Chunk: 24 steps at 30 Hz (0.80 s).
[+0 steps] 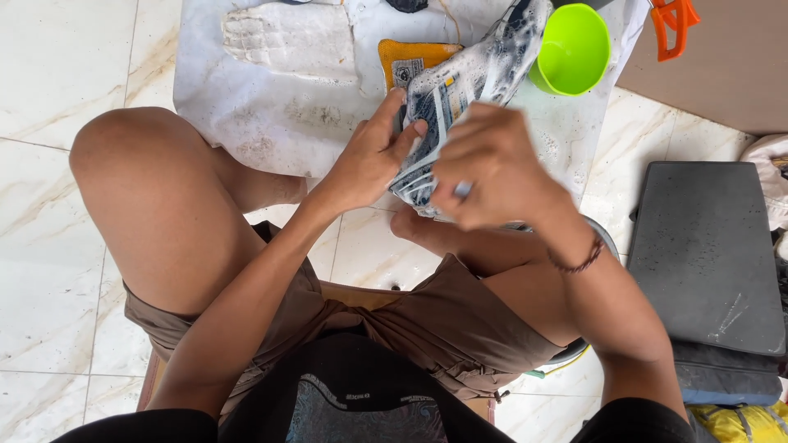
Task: The person sits on the floor and cleans a blue and yellow sneaker. They pour water from a green cup onto the shoe, then scrub it with a brush, focusing on the upper and sole areas.
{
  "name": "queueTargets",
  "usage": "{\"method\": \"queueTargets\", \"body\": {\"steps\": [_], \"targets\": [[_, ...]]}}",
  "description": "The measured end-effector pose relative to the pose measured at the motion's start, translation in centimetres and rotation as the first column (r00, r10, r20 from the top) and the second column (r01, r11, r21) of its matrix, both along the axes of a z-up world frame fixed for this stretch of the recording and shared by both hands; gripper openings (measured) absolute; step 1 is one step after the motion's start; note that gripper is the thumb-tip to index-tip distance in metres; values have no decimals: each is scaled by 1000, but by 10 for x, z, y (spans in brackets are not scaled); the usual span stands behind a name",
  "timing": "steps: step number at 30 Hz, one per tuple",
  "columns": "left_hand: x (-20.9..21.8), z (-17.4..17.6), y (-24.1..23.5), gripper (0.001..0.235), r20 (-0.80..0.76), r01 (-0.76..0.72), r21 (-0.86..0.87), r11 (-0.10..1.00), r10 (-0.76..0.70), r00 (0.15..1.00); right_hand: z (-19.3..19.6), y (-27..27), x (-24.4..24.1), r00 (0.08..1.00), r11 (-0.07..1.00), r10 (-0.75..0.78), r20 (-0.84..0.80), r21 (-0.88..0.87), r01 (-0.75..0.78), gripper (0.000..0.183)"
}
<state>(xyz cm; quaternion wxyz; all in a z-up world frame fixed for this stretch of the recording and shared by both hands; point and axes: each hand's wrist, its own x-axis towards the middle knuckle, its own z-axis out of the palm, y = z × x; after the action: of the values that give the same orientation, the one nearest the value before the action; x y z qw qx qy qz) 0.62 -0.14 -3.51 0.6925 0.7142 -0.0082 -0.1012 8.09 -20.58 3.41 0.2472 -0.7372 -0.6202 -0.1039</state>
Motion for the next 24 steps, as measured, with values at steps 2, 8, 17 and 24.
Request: {"method": "queueTargets", "body": {"steps": [2,8,17,24], "targets": [[-3,0,-2,22,-33,-25,0,1000,25,999,4,12,-33,995,993,72,-75,-87,-79,34],[2,-14,-3,59,49,-25,45,999,22,999,-9,-34,58,991,990,-127,-50,-65,123,35],[-1,1,-7,24,-19,-57,-6,998,57,998,22,0,-12,951,969,122,-284,-176,-176,35],[3,-11,-9,61,11,-50,62,997,50,999,3,-38,57,990,979,-133,-43,-163,125,40]]}}
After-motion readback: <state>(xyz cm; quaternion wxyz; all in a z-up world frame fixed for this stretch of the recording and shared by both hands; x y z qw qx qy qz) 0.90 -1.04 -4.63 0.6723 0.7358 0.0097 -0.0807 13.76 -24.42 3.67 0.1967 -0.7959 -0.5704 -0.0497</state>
